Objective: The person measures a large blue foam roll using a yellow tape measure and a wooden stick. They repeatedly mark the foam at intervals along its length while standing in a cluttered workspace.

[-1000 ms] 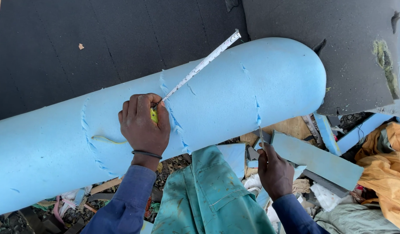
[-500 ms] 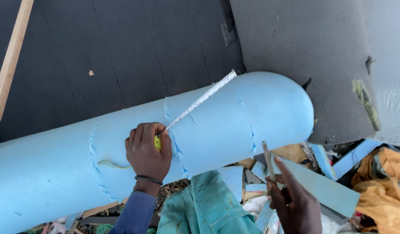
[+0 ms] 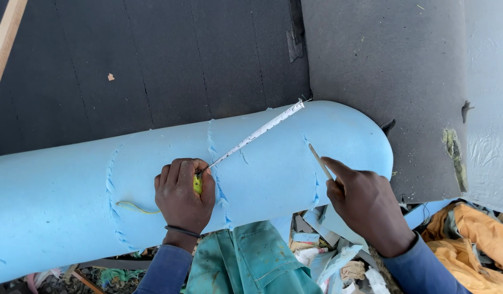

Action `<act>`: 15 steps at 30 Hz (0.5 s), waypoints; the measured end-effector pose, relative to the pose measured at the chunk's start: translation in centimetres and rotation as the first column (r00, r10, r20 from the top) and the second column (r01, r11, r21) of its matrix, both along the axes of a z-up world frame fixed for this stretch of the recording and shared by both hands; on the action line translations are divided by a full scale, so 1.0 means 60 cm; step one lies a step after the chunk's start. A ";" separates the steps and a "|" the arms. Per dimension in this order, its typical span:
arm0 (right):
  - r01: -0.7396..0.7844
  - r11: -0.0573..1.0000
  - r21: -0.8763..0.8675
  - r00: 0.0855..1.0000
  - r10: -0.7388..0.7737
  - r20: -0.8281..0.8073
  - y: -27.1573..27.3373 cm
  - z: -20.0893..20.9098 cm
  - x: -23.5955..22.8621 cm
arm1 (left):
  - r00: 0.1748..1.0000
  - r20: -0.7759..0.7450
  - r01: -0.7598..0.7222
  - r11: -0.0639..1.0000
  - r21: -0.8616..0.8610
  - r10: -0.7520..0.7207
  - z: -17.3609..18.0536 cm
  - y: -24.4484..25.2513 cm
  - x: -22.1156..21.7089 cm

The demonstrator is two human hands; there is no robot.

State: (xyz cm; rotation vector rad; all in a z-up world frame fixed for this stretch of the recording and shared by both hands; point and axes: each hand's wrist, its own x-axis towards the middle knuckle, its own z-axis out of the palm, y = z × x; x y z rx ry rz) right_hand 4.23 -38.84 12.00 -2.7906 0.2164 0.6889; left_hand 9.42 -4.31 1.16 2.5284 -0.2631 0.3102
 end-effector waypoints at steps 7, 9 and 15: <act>0.022 1.000 -0.018 0.997 -0.023 -0.078 0.003 0.007 -0.030 | 1.000 -0.017 -0.014 1.000 -0.004 0.014 -0.001 0.001 -0.001; 0.037 0.999 -0.037 0.994 -0.041 -0.102 0.002 0.019 -0.057 | 1.000 -0.020 -0.018 1.000 -0.010 0.018 0.000 -0.003 -0.002; 0.073 0.984 -0.162 0.935 -0.124 -0.333 -0.007 0.014 -0.100 | 0.999 -0.040 -0.020 1.000 -0.017 0.020 0.002 -0.003 -0.001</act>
